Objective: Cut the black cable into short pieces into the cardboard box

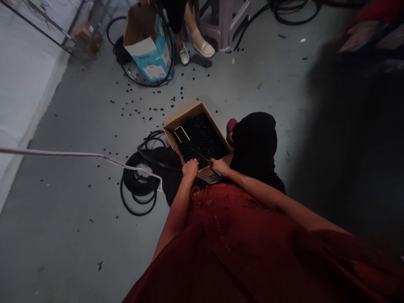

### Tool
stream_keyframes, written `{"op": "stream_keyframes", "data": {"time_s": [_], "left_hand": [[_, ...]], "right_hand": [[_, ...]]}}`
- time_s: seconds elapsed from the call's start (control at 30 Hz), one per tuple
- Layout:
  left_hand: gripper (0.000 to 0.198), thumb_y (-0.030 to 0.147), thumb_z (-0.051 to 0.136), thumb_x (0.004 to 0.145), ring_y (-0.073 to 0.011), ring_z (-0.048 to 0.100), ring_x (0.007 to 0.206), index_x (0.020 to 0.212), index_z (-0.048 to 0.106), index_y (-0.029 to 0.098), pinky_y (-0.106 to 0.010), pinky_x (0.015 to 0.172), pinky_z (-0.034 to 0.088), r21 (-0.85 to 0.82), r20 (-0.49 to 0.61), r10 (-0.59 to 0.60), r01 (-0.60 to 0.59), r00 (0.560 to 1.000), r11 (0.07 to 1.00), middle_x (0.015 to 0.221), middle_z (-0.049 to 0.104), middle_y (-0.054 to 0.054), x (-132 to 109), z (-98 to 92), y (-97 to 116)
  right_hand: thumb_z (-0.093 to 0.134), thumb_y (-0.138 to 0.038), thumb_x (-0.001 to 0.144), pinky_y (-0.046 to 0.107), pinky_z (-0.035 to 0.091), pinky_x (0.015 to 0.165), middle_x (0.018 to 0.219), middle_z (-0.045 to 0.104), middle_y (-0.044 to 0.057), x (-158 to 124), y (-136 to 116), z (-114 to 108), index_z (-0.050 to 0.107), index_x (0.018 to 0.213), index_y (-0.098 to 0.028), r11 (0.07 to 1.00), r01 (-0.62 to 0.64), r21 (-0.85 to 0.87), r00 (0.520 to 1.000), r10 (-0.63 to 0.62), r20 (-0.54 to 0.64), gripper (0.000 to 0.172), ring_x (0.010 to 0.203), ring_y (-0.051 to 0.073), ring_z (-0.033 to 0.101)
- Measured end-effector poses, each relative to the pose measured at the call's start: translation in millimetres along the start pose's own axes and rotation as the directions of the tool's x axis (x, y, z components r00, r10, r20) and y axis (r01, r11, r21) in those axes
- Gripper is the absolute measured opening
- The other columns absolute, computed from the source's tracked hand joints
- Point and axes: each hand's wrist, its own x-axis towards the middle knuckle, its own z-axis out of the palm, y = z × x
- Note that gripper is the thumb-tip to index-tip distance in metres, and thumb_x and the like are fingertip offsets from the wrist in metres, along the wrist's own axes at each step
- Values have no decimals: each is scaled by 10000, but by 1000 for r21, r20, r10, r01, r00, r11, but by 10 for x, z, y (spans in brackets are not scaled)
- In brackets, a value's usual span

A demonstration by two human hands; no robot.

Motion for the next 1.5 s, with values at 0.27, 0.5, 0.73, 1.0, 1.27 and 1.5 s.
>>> {"op": "stream_keyframes", "data": {"time_s": [0.27,0.5,0.73,1.0,1.27,1.5], "left_hand": [[357,319,317,990,-258,622,1063,1169,590,174,-342,853,472,-26,-21,-40,39,999,999,1132,646,-145,8,14,-10],[364,370,310,994,-220,584,1109,1219,550,214,-300,893,441,-107,-86,-86,77,993,991,1181,623,-119,44,-14,-33],[356,350,286,1005,-199,582,1121,1229,526,211,-284,895,446,-88,-76,-100,93,992,992,1191,630,-94,44,-57,-23],[366,309,301,1002,-214,582,1126,1287,500,192,-309,897,457,-70,-110,-60,52,992,996,1208,626,-105,46,-41,-29],[382,322,307,1002,-207,585,1117,1320,484,208,-301,900,463,-47,-93,3,-7,996,999,1220,621,-94,30,-24,-34],[384,320,291,1005,-204,596,1097,1326,478,223,-305,889,466,-50,-102,42,-47,994,998,1205,624,-90,48,-3,-71]], "right_hand": [[428,-490,923,306,447,742,1080,705,130,101,49,19,575,1206,-234,999,-47,17,997,48,-59,410,1024,295,658],[296,-737,886,333,450,766,1081,703,139,109,41,6,580,1185,-230,993,-65,94,996,71,-58,653,1028,314,653],[308,-759,872,341,449,795,1178,658,176,29,6,-19,512,1205,-186,989,37,142,998,-30,-48,694,1062,323,632],[382,-802,814,367,453,814,1246,613,188,35,28,28,491,1208,-187,991,70,111,997,-71,4,738,1101,347,612],[396,-782,830,344,450,817,1250,613,185,47,29,23,493,1191,-183,989,89,116,996,-89,-9,705,1101,332,615],[419,-709,873,308,433,779,1202,639,175,41,21,-3,519,1142,-173,986,97,135,995,-95,-23,608,1062,304,625]]}}
